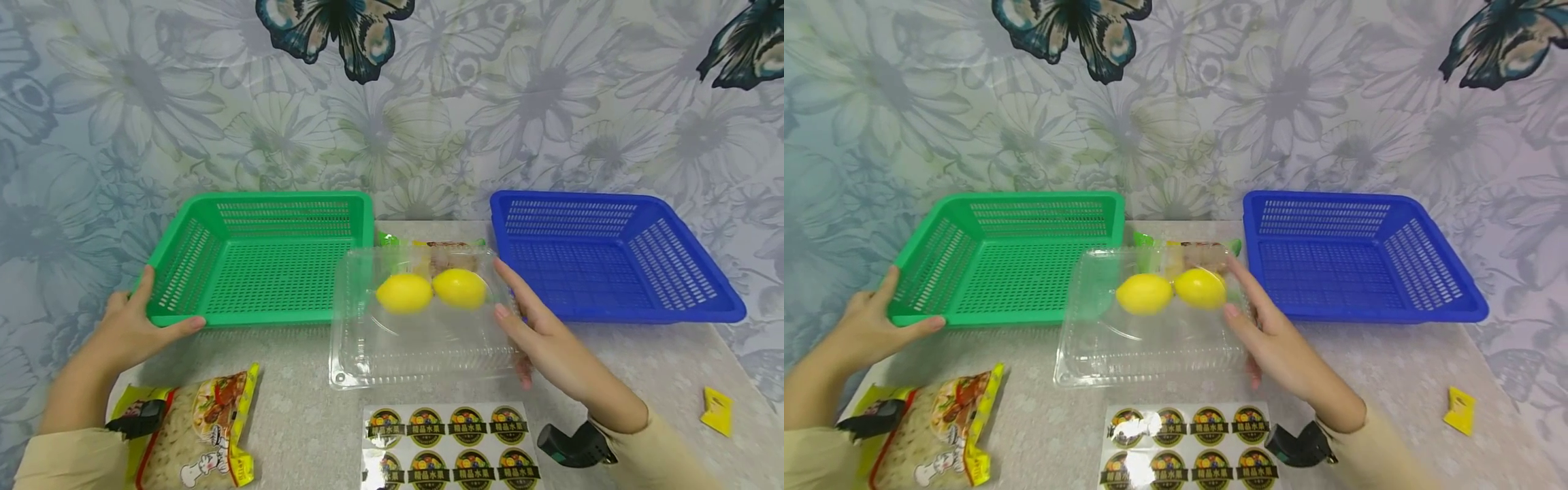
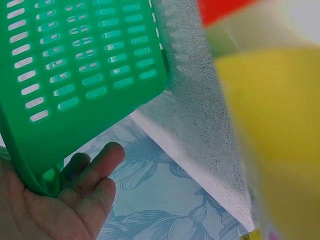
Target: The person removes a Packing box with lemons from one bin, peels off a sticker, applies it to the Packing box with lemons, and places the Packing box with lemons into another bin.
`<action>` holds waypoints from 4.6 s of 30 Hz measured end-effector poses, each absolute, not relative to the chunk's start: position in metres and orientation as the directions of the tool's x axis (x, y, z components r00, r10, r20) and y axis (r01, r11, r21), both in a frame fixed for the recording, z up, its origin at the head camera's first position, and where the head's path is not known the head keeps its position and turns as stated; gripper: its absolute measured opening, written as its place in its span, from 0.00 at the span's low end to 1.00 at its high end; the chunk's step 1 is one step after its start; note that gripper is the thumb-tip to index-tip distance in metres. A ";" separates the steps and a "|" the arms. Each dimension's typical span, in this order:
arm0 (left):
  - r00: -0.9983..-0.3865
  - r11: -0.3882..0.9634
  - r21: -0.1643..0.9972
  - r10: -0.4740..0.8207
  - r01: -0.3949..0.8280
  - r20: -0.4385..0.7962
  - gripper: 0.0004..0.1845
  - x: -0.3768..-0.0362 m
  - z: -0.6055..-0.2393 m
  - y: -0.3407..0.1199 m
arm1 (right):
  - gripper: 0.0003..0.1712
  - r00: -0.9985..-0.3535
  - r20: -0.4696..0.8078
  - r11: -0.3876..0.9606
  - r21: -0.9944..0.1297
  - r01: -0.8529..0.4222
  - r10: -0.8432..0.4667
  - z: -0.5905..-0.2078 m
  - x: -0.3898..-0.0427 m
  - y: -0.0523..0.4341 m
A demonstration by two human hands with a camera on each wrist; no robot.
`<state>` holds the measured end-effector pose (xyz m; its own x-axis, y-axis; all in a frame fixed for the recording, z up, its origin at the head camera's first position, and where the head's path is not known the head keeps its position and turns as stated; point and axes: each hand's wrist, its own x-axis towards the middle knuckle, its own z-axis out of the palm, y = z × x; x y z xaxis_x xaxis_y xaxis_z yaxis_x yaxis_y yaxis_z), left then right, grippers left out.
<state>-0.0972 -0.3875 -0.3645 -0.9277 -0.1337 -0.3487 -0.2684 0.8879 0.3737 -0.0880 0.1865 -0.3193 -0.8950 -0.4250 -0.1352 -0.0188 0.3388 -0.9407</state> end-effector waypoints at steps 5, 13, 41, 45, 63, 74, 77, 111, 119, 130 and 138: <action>-0.929 0.892 0.367 -0.134 -0.266 -0.346 0.64 -0.097 -0.366 -0.389 | 0.36 -0.913 -0.133 0.352 -0.936 -0.013 -0.386 -0.329 -0.070 0.204; -0.927 0.885 0.377 -0.138 -0.274 -0.349 0.63 -0.097 -0.364 -0.389 | 0.37 -0.927 -0.135 0.354 -0.935 0.002 -0.350 -0.348 -0.053 0.219; -0.931 0.890 0.375 -0.130 -0.261 -0.341 0.64 -0.096 -0.365 -0.388 | 0.37 -0.918 -0.168 0.322 -0.946 0.048 -0.359 -0.379 -0.038 0.210; -0.933 0.895 0.368 -0.124 -0.252 -0.339 0.64 -0.097 -0.365 -0.388 | 0.37 -0.914 -0.146 0.300 -0.953 0.028 -0.378 -0.385 -0.044 0.209; -0.935 0.900 0.360 -0.121 -0.245 -0.334 0.65 -0.097 -0.369 -0.392 | 0.36 -0.922 -0.155 0.380 -0.925 0.010 -0.355 -0.402 -0.075 0.206; -0.934 0.904 0.347 -0.132 -0.251 -0.332 0.65 -0.097 -0.368 -0.389 | 0.37 -0.933 -0.135 0.440 -0.898 -0.028 -0.335 -0.409 -0.088 0.207; -0.932 0.905 0.341 -0.136 -0.255 -0.336 0.64 -0.097 -0.366 -0.388 | 0.37 -0.935 -0.146 0.435 -0.900 -0.010 -0.323 -0.409 -0.087 0.207; -0.847 0.905 0.254 0.179 0.341 0.500 0.56 -0.049 -0.317 -0.204 | 0.45 -0.966 -0.099 0.719 -0.686 -0.108 -0.239 -0.405 -0.082 0.205; -0.889 0.883 0.283 0.254 0.374 0.380 0.56 -0.044 -0.345 -0.158 | 0.52 -0.967 -0.112 0.761 -0.640 -0.106 -0.229 -0.402 -0.076 0.207; -0.954 0.894 0.331 0.289 0.301 0.086 0.50 -0.049 -0.378 -0.125 | 0.58 -0.970 -0.072 0.826 -0.540 -0.159 -0.233 -0.408 -0.068 0.210; -0.950 0.880 0.377 0.312 0.288 -0.003 0.48 -0.056 -0.401 -0.116 | 0.59 -0.965 -0.012 0.840 -0.494 -0.223 -0.263 -0.415 -0.066 0.211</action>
